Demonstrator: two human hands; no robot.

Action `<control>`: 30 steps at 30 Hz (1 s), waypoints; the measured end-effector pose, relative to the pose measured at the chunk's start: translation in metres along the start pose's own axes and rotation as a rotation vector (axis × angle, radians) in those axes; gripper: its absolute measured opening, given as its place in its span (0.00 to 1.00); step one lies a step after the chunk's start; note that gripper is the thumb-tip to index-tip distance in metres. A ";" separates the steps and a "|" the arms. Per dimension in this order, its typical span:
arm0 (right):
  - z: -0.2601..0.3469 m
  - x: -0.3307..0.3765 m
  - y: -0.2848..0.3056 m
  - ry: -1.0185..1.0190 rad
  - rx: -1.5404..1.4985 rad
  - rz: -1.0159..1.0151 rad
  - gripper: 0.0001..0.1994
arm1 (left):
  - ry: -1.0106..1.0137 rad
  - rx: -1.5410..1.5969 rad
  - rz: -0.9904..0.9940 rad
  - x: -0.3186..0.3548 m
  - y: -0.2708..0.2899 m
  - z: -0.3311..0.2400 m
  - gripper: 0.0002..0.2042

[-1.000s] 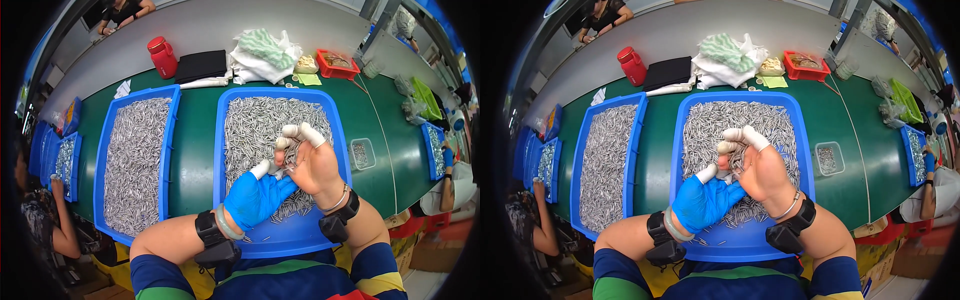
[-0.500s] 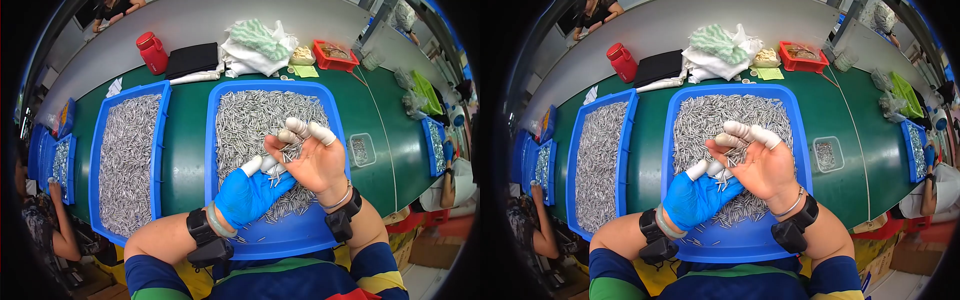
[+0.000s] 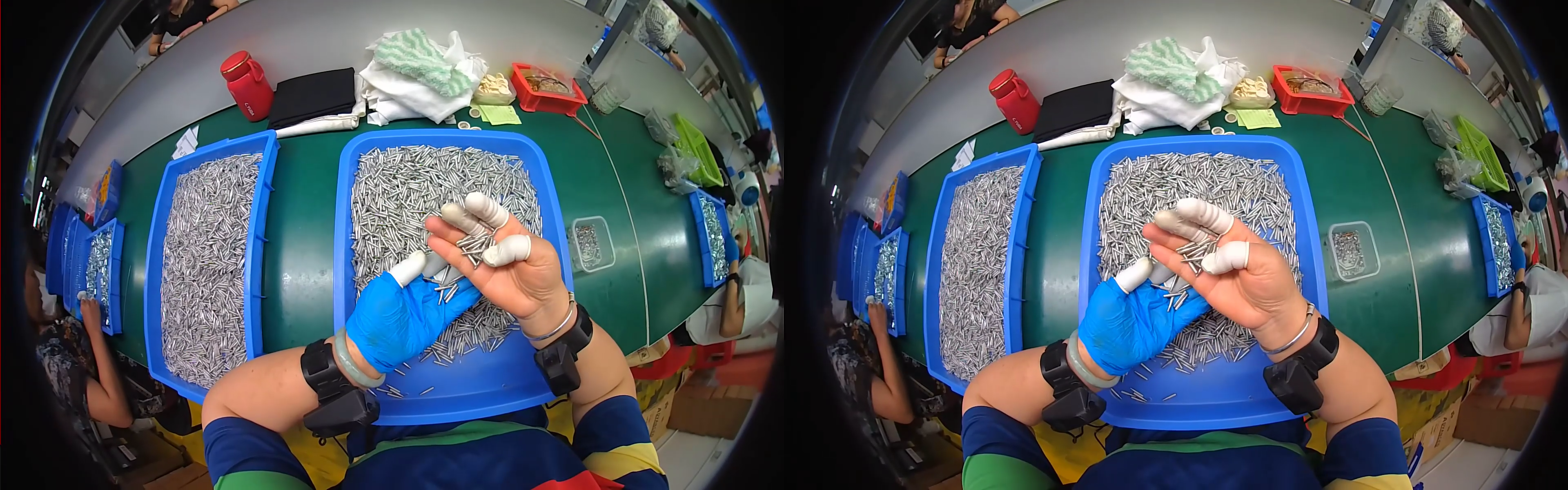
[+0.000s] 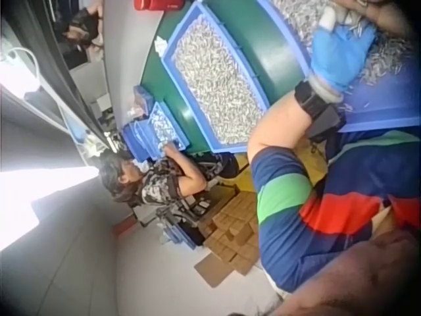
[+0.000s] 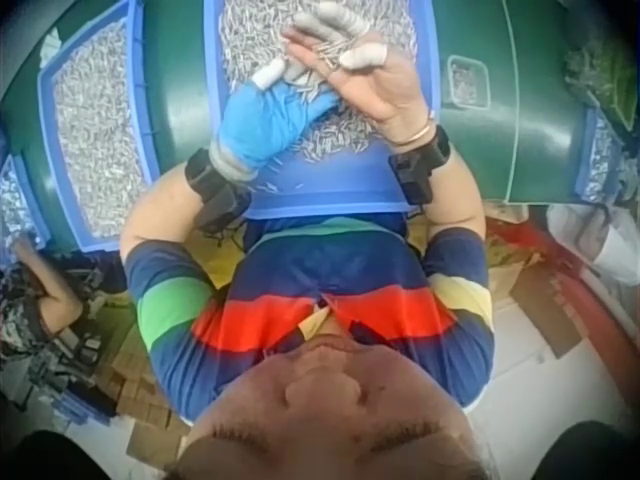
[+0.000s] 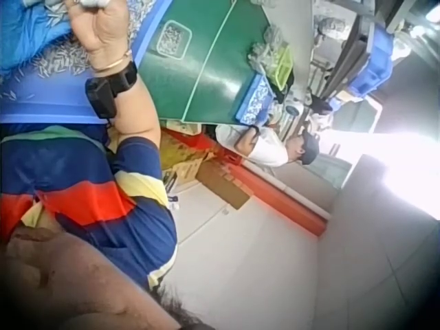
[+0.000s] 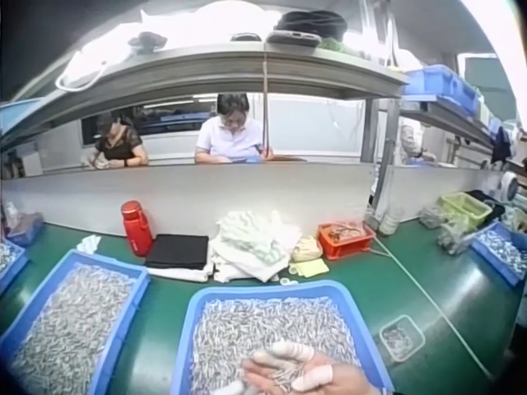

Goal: The person sorts metal pins by hand, picking them up from a blue tray, inspecting them, and placing some into a small clear container. They also move pins between two large blue trays while sorting through the pile.

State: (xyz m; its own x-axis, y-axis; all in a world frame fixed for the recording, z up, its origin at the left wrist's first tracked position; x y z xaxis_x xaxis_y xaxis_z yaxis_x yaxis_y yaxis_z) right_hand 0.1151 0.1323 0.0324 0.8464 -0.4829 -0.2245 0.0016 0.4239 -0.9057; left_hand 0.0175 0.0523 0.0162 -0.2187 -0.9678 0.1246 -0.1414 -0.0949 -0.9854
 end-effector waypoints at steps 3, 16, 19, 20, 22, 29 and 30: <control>0.000 0.000 0.000 0.003 0.025 -0.005 0.29 | 0.011 0.000 -0.001 0.000 0.002 0.000 0.17; -0.002 0.000 0.001 0.014 -0.007 0.009 0.29 | -0.023 -0.014 -0.014 0.001 0.002 0.001 0.16; -0.001 0.001 0.001 0.023 -0.005 -0.009 0.29 | -0.015 0.040 0.038 0.002 0.003 0.001 0.16; 0.000 0.001 0.001 0.033 -0.024 0.003 0.29 | -0.015 0.040 0.038 0.001 0.002 0.001 0.16; 0.001 0.001 0.001 0.054 -0.062 0.025 0.29 | 0.002 0.017 0.021 0.000 0.000 0.000 0.16; 0.002 0.001 -0.001 0.047 -0.053 0.052 0.29 | 0.011 0.022 0.002 0.000 0.002 0.001 0.16; 0.002 0.000 -0.001 0.040 -0.053 0.049 0.29 | 0.009 0.019 -0.010 0.000 0.002 0.001 0.16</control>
State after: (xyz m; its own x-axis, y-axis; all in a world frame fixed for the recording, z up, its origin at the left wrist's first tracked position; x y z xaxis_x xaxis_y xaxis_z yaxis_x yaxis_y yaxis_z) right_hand 0.1162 0.1331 0.0337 0.8228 -0.4931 -0.2826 -0.0687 0.4072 -0.9107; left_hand 0.0182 0.0524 0.0145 -0.2258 -0.9647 0.1356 -0.1257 -0.1091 -0.9860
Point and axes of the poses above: each hand's wrist, its own x-axis away from the middle knuckle, its own y-axis out of the back of the hand, z = x × y, the point moved 3 cm from there along -x, towards the middle knuckle, and after that the axes turned 11 degrees about z, right-handed, at the moved point
